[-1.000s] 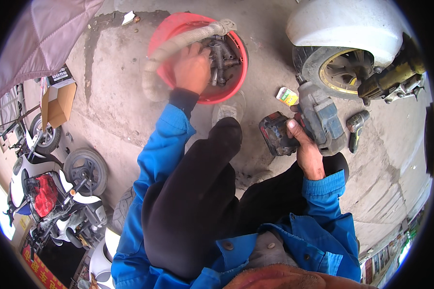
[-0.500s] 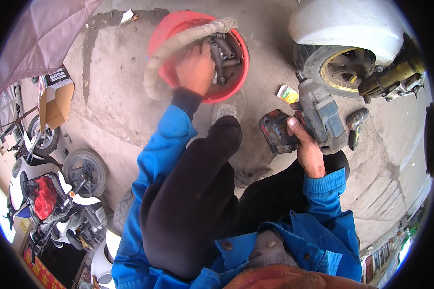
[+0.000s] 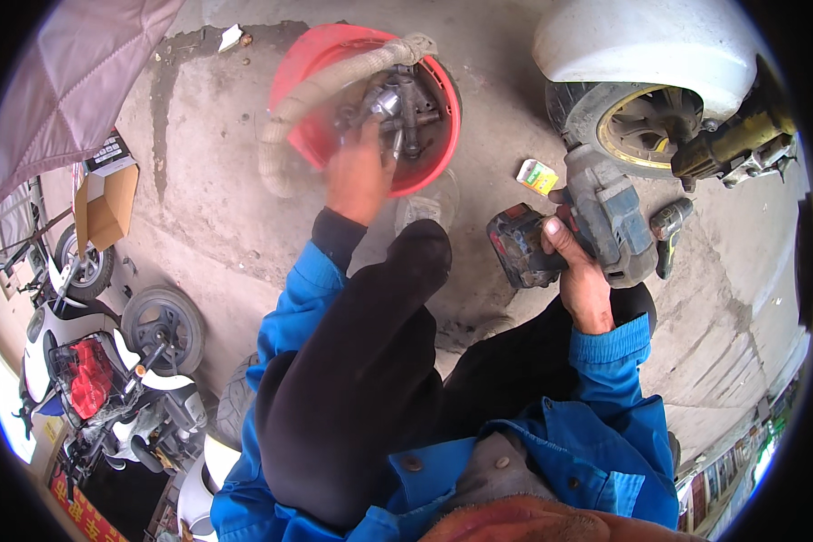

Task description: The person is repairing a scooter by adjusting and securing the front fender and wheel area. They use a cordless impact wrench to tighten bolts and handle various small parts and tools from a bucket.

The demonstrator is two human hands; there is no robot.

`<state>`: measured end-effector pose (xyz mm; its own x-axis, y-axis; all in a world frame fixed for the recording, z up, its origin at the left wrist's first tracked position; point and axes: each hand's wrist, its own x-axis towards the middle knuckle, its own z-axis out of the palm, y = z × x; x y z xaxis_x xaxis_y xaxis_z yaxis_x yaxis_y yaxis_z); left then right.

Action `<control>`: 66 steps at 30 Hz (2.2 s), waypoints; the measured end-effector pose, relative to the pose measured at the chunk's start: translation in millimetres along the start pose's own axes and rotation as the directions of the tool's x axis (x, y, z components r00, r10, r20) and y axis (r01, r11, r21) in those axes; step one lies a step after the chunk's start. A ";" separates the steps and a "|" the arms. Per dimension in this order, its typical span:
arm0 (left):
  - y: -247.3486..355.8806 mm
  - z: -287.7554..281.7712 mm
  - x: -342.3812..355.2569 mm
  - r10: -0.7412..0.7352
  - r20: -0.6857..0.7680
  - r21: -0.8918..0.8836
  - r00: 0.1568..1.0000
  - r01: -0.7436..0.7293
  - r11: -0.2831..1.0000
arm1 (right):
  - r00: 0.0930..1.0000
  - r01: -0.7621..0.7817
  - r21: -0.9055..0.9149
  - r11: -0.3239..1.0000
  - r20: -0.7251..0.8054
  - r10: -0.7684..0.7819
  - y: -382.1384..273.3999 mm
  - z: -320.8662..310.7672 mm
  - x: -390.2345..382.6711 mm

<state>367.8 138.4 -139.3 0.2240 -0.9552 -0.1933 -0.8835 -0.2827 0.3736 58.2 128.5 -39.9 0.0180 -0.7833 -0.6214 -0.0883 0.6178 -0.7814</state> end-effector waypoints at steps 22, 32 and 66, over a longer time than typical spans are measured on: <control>28.1 5.9 49.9 -0.172 0.083 0.079 0.982 0.166 0.983 | 1.000 -0.017 -0.042 0.999 -0.008 0.017 4.5 -19.4 1.3; 15.7 0.2 42.3 0.170 -0.326 0.391 0.930 -0.031 0.920 | 0.999 -0.003 0.024 1.000 -0.044 0.004 1.0 -31.4 -11.3; 5.7 -10.3 35.7 0.292 -0.345 0.456 0.892 -0.113 0.883 | 1.000 0.003 0.019 1.000 -0.010 -0.003 -0.3 -35.5 -17.9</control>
<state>375.0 101.8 -134.8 0.0835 -0.9647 0.2497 -0.9928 -0.1020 -0.0620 22.6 139.9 -26.5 0.0085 -0.7857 -0.6186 -0.0697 0.6166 -0.7842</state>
